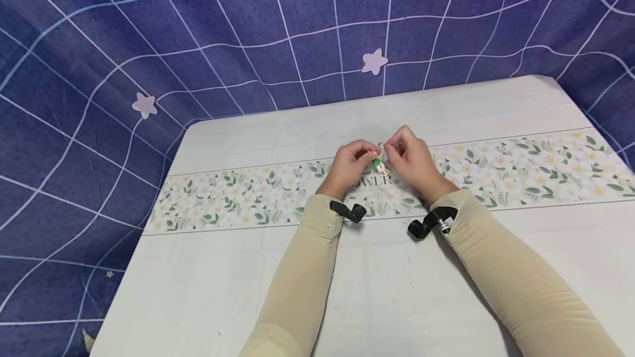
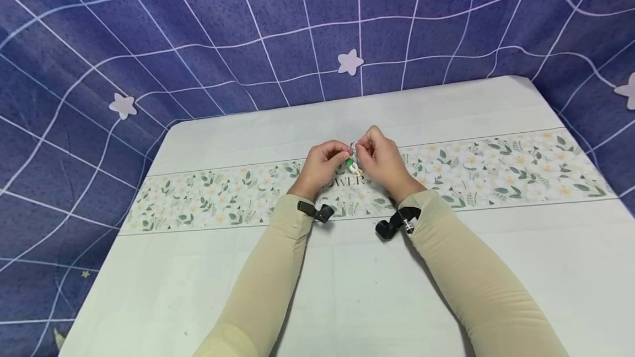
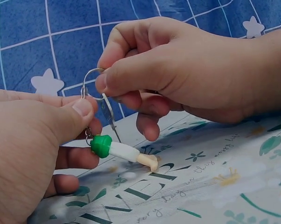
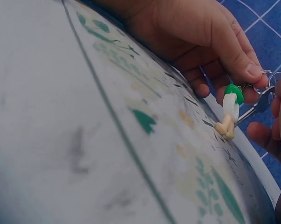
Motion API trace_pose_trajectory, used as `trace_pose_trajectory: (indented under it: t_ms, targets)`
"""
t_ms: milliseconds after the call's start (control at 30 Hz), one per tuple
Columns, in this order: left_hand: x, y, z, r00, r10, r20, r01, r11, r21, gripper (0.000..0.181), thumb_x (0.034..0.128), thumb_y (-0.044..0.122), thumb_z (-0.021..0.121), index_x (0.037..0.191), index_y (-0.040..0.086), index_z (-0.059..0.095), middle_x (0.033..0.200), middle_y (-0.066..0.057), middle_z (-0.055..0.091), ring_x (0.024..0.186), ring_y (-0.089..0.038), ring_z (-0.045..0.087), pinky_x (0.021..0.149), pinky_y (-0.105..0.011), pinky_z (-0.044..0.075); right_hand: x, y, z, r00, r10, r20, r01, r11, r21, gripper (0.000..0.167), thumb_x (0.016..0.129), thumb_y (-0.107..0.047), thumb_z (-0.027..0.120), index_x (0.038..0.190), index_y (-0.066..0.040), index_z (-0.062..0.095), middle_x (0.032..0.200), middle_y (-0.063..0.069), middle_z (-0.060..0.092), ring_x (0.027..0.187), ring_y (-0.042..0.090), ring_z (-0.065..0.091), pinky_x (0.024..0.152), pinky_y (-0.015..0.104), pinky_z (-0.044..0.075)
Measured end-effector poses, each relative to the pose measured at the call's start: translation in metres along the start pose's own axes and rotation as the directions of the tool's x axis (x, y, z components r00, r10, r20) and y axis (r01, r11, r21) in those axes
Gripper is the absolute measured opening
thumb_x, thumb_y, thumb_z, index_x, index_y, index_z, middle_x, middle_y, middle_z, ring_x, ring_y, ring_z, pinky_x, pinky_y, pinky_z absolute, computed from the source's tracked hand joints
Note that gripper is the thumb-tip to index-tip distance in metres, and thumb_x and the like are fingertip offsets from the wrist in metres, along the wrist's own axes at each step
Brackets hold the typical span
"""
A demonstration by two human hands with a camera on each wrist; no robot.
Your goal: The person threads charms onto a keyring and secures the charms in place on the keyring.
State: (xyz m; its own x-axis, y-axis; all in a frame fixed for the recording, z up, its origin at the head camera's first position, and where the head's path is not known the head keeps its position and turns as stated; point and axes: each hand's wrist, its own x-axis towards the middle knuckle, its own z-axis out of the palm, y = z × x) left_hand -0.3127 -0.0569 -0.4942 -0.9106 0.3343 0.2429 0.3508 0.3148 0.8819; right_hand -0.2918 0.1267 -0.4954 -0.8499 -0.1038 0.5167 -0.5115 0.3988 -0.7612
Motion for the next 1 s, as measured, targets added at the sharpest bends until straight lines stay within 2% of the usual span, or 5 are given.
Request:
trace_pose_trajectory:
  t_ms: [300, 433, 600, 800, 1000]
  targets:
    - [0.000, 0.004, 0.000, 0.999, -0.043, 0.005, 0.043, 0.999, 0.013, 0.010, 0.0978, 0.013, 0.068, 0.101, 0.004, 0.073, 0.097, -0.005, 0.072, 0.085, -0.010, 0.061, 0.078, -0.022, 0.048, -0.001, -0.003, -0.003, 0.997, -0.061, 0.039, 0.064, 0.993, -0.096, 0.004, 0.099, -0.008, 0.056, 0.099, -0.004, 0.054, 0.073, 0.006, 0.063, 0.059, 0.014, 0.048, 0.055, 0.025, 0.037]
    - [0.000, 0.002, 0.000, 0.999, -0.021, 0.031, 0.022, 0.999, -0.028, 0.012, 0.0963, 0.010, 0.069, 0.105, 0.003, 0.071, 0.099, -0.008, 0.072, 0.084, -0.010, 0.061, 0.077, -0.023, 0.049, 0.000, -0.002, -0.001, 0.999, 0.027, 0.029, -0.028, 1.000, 0.011, 0.004, 0.100, -0.006, 0.056, 0.099, -0.004, 0.053, 0.072, 0.008, 0.063, 0.056, 0.015, 0.050, 0.051, 0.023, 0.039]
    - [-0.001, -0.002, 0.000, 0.998, -0.001, 0.059, 0.004, 0.998, -0.058, 0.017, 0.0957, 0.011, 0.070, 0.111, 0.004, 0.072, 0.103, -0.008, 0.073, 0.083, -0.009, 0.062, 0.076, -0.023, 0.049, -0.001, 0.000, 0.000, 0.990, 0.137, 0.028, -0.140, 0.973, 0.184, 0.008, 0.101, -0.003, 0.057, 0.100, 0.001, 0.050, 0.080, 0.019, 0.067, 0.055, 0.024, 0.057, 0.049, 0.021, 0.046]
    - [-0.002, -0.002, 0.000, 0.999, 0.001, 0.046, 0.001, 0.998, -0.060, 0.017, 0.0954, 0.014, 0.071, 0.111, 0.006, 0.073, 0.101, -0.006, 0.073, 0.080, -0.010, 0.061, 0.073, -0.023, 0.048, 0.000, -0.018, -0.004, 0.987, 0.154, 0.053, -0.163, 0.949, 0.271, 0.010, 0.100, 0.003, 0.053, 0.100, 0.010, 0.047, 0.084, 0.031, 0.064, 0.059, 0.042, 0.057, 0.050, 0.021, 0.047]
    - [-0.003, 0.001, -0.001, 1.000, 0.008, 0.020, -0.008, 1.000, 0.012, 0.011, 0.0973, 0.015, 0.069, 0.105, 0.008, 0.074, 0.098, -0.004, 0.070, 0.076, -0.011, 0.056, 0.070, -0.023, 0.045, 0.000, -0.038, -0.009, 0.985, 0.161, 0.063, -0.172, 0.947, 0.271, 0.009, 0.100, 0.005, 0.053, 0.100, 0.012, 0.047, 0.081, 0.032, 0.062, 0.059, 0.042, 0.057, 0.049, 0.021, 0.046]
